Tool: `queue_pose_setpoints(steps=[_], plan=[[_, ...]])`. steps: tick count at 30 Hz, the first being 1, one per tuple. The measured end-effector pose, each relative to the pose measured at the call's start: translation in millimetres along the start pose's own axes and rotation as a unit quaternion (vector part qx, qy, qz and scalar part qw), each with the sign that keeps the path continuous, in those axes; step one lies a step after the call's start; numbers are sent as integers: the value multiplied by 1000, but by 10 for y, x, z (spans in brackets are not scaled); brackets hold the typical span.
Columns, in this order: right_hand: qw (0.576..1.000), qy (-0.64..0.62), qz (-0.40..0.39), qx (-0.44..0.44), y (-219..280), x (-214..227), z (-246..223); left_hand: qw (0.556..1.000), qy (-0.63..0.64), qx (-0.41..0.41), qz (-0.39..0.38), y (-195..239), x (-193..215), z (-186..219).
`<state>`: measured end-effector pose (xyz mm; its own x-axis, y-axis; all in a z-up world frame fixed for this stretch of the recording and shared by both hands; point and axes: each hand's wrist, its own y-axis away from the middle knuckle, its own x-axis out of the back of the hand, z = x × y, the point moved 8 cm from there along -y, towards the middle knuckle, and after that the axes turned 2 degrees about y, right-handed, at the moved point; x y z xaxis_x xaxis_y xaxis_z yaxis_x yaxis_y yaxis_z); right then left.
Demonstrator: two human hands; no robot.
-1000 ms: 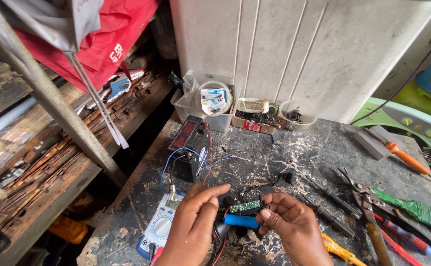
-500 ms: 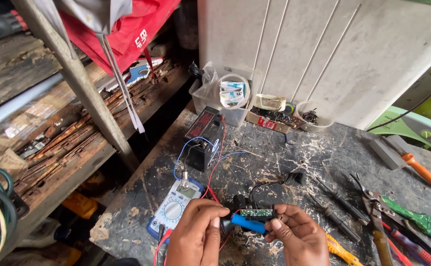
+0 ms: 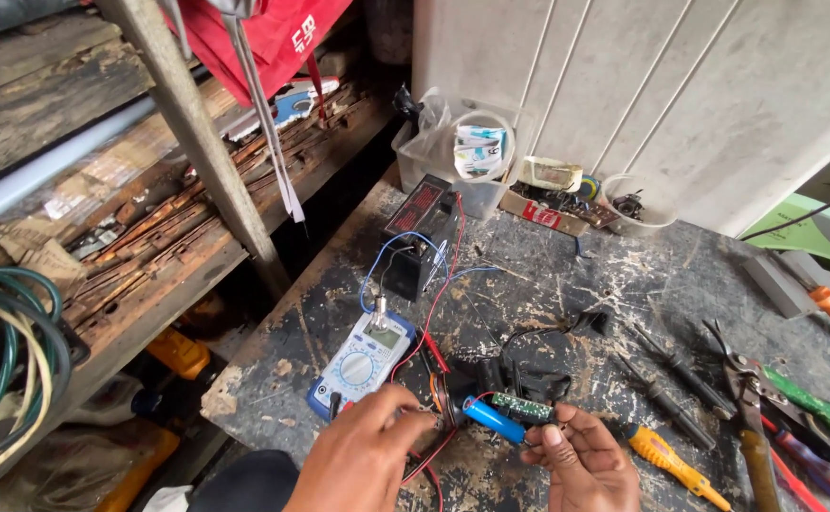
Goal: The person works at a cluttered workbench, handling a small blue cylindrical battery and a circuit board. They connect and disconnect wires, use a multimeter to test connections, and manipulate the components with both hands. The task involves troubleshooting or repairing an electronic device.
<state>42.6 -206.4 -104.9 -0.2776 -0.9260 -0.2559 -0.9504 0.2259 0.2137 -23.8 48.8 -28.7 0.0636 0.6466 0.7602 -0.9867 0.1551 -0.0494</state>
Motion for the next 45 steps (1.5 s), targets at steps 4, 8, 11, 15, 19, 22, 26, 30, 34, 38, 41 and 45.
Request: queue_pose_setpoints(steps=[4,8,11,15,19,22,26,30,34,38,41,45], plan=[[1000,3,-16,-9,-25,51,93,982,-132,-55,-122,-6,-244,-131],[999,-3,-38,30,-78,100,185,978,-165,-39,-123,-82,-294,-230],[999,-10,-43,24,-106,97,197,976,-163,-26,-144,-142,-331,-264],[998,-7,-52,30,-84,66,151,970,-175,-33,-167,-170,-332,-218],[998,-9,-55,27,-12,3,72,965,-203,-38,-159,-216,-201,-75],[998,-9,-56,32,9,-18,57,965,-185,1,-188,-277,-215,-90],[999,-3,-51,10,43,-10,43,963,-191,-3,-188,-310,-240,-115],[996,-15,-74,39,79,-58,-17,961,-192,0,-197,-315,-255,-153],[998,-8,-55,20,107,-60,-42,957,-205,-4,-206,-323,-214,-120],[998,-4,-56,15,47,-35,12,954,-210,-26,-210,-337,-203,-81],[998,-19,-57,17,27,-19,44,952,-221,-40,-210,-323,-232,-89],[999,1,-50,9,27,-12,45,941,-275,-93,-175,-299,-248,-54]])
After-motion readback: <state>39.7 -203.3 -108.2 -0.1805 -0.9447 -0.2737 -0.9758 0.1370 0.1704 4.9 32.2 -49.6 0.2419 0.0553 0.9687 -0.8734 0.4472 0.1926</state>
